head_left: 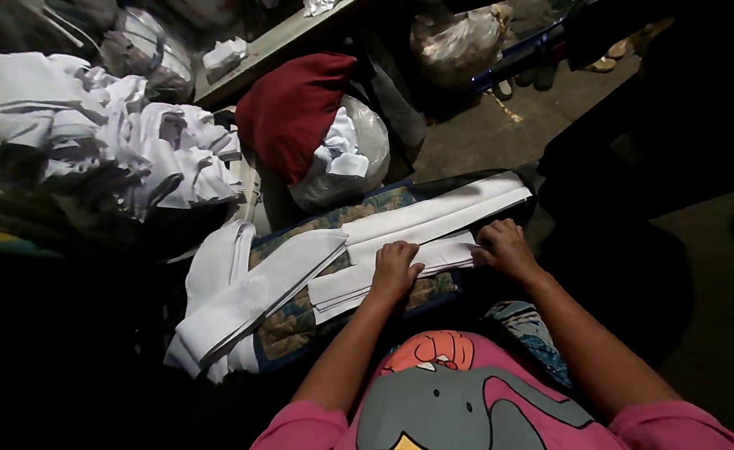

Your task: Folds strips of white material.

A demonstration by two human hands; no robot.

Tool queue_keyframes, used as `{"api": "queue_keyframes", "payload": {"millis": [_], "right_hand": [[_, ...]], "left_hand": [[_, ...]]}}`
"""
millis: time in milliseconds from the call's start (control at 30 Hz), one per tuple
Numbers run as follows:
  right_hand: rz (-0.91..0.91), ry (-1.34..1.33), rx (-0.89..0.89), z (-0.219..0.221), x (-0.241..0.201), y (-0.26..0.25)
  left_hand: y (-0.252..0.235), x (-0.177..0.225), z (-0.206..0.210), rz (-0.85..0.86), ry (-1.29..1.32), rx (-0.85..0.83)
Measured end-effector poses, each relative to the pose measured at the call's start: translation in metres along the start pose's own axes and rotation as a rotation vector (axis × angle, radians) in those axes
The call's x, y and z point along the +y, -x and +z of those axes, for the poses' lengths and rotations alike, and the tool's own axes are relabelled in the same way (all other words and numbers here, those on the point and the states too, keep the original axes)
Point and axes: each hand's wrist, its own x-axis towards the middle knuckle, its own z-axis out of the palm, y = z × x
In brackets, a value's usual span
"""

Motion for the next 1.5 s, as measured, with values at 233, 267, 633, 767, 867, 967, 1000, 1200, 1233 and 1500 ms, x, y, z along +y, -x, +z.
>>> {"api": "queue_keyframes", "payload": {"millis": [233,267,633,767,867,967,1000,1200,1233,1500], "right_hand": [[-0.067,0.023,0.080,-0.003,-0.005,0.005],[-0.092,0.036,0.098,-0.004,-0.006,0.006],[-0.300,0.136,0.310,-0.007,-0.018,0.022],[-0.282,0.069,0.320,-0.013,-0.029,0.028],[-0.248,-0.035,0.329,-0.019,-0.037,0.028],[-0.179,-0.141,0.324,-0.027,-0.045,0.029],[-0.161,-0.160,0.319,-0.028,-0.047,0.029],[-0.139,-0.166,0.295,-0.029,-0.050,0.030],[-0.128,-0.162,0.278,-0.030,-0.053,0.032],[-0.103,-0.492,0.220,-0.042,-0.055,0.029]], "left_hand": [[-0.005,0.003,-0.004,-0.008,0.018,-0.022],[-0.005,0.003,-0.003,-0.004,0.027,-0.011],[-0.016,0.025,0.009,0.248,0.175,0.131],[-0.015,0.040,0.002,0.330,0.158,0.113],[-0.011,0.045,-0.002,0.330,0.190,0.138],[-0.009,0.043,-0.006,0.310,0.256,0.129],[-0.008,0.043,-0.009,0.306,0.266,0.121],[-0.004,0.043,-0.012,0.350,0.250,0.154],[-0.003,0.044,-0.013,0.348,0.232,0.139],[0.008,0.054,-0.037,0.438,0.348,0.052]]}}
